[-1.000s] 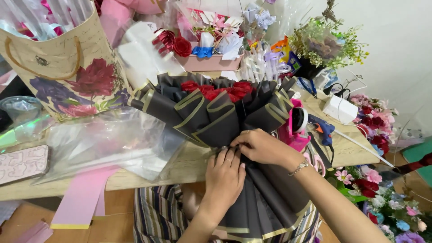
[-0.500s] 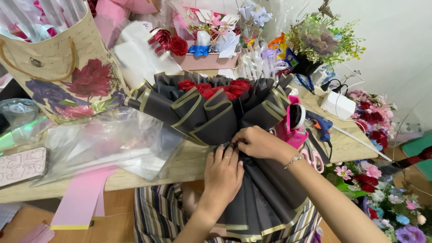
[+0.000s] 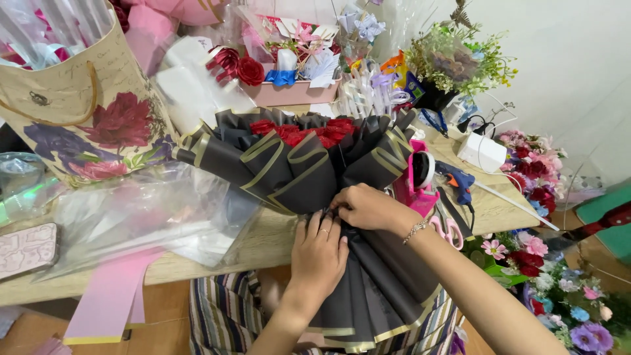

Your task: The person wraps a bouquet of red roses with black paper featuring gold trim. They cut the paper with scissors, fold and pleat the paper around the stems, and secure the wrapping with tape.

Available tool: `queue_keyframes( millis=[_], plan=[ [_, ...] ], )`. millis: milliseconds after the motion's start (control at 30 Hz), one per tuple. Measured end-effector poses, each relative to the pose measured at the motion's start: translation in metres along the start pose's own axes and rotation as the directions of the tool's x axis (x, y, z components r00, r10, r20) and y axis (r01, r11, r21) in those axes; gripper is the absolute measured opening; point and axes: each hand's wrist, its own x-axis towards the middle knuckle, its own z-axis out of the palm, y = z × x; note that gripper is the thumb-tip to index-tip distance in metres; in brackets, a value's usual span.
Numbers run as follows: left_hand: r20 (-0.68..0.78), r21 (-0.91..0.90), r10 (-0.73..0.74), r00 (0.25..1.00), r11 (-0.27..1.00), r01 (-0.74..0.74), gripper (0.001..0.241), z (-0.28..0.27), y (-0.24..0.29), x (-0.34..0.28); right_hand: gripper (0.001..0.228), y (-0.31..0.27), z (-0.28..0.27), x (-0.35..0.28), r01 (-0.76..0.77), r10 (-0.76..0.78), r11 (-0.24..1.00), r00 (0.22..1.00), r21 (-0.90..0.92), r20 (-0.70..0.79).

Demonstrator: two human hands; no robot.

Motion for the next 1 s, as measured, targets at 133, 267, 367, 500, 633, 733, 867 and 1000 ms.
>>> queue_keyframes(
  millis=[133,267,367,500,633,733,867,1000],
  plan=[
    [0.03,0.021,-0.019,0.999,1.0,0.019,0.037,0.0,0.0,0.0,0.033,0.0,-0.001,-0.002,-0.031,0.031,0.998,0.999,-0.047,0.013],
    [0.038,0.007,-0.034,0.999,0.999,0.034,0.037,-0.005,0.0,0.002,0.027,0.008,0.007,-0.003,-0.024,0.019,0.992,0.999,-0.127,-0.04],
    [0.085,-0.003,-0.078,0.993,0.997,0.078,0.038,-0.003,0.001,0.001,0.023,0.01,0.013,-0.008,0.031,-0.051,0.983,0.993,-0.18,-0.111],
    [0.031,0.026,-0.059,0.998,0.998,0.058,0.033,-0.004,0.001,0.001,0.014,0.012,0.018,-0.018,0.146,-0.234,0.92,0.949,-0.363,-0.212],
    [0.06,0.017,-0.073,0.996,0.997,0.072,0.033,-0.005,0.002,0.001,0.039,0.028,0.028,-0.015,0.224,-0.414,0.753,0.893,-0.619,-0.179],
    [0.03,0.004,-0.068,0.997,0.998,0.068,0.028,-0.005,0.002,0.001,0.035,0.032,0.032,-0.014,0.192,-0.469,0.638,0.865,-0.745,-0.178],
    [0.048,-0.023,-0.066,0.997,0.997,0.067,0.027,-0.007,0.002,0.002,0.031,0.03,0.034,-0.013,0.184,-0.505,0.609,0.84,-0.771,-0.198],
    [0.091,-0.019,-0.09,0.992,0.996,0.092,0.029,-0.004,0.0,-0.001,0.022,0.024,0.04,-0.007,0.162,-0.492,0.573,0.852,-0.804,-0.179]
  ],
)
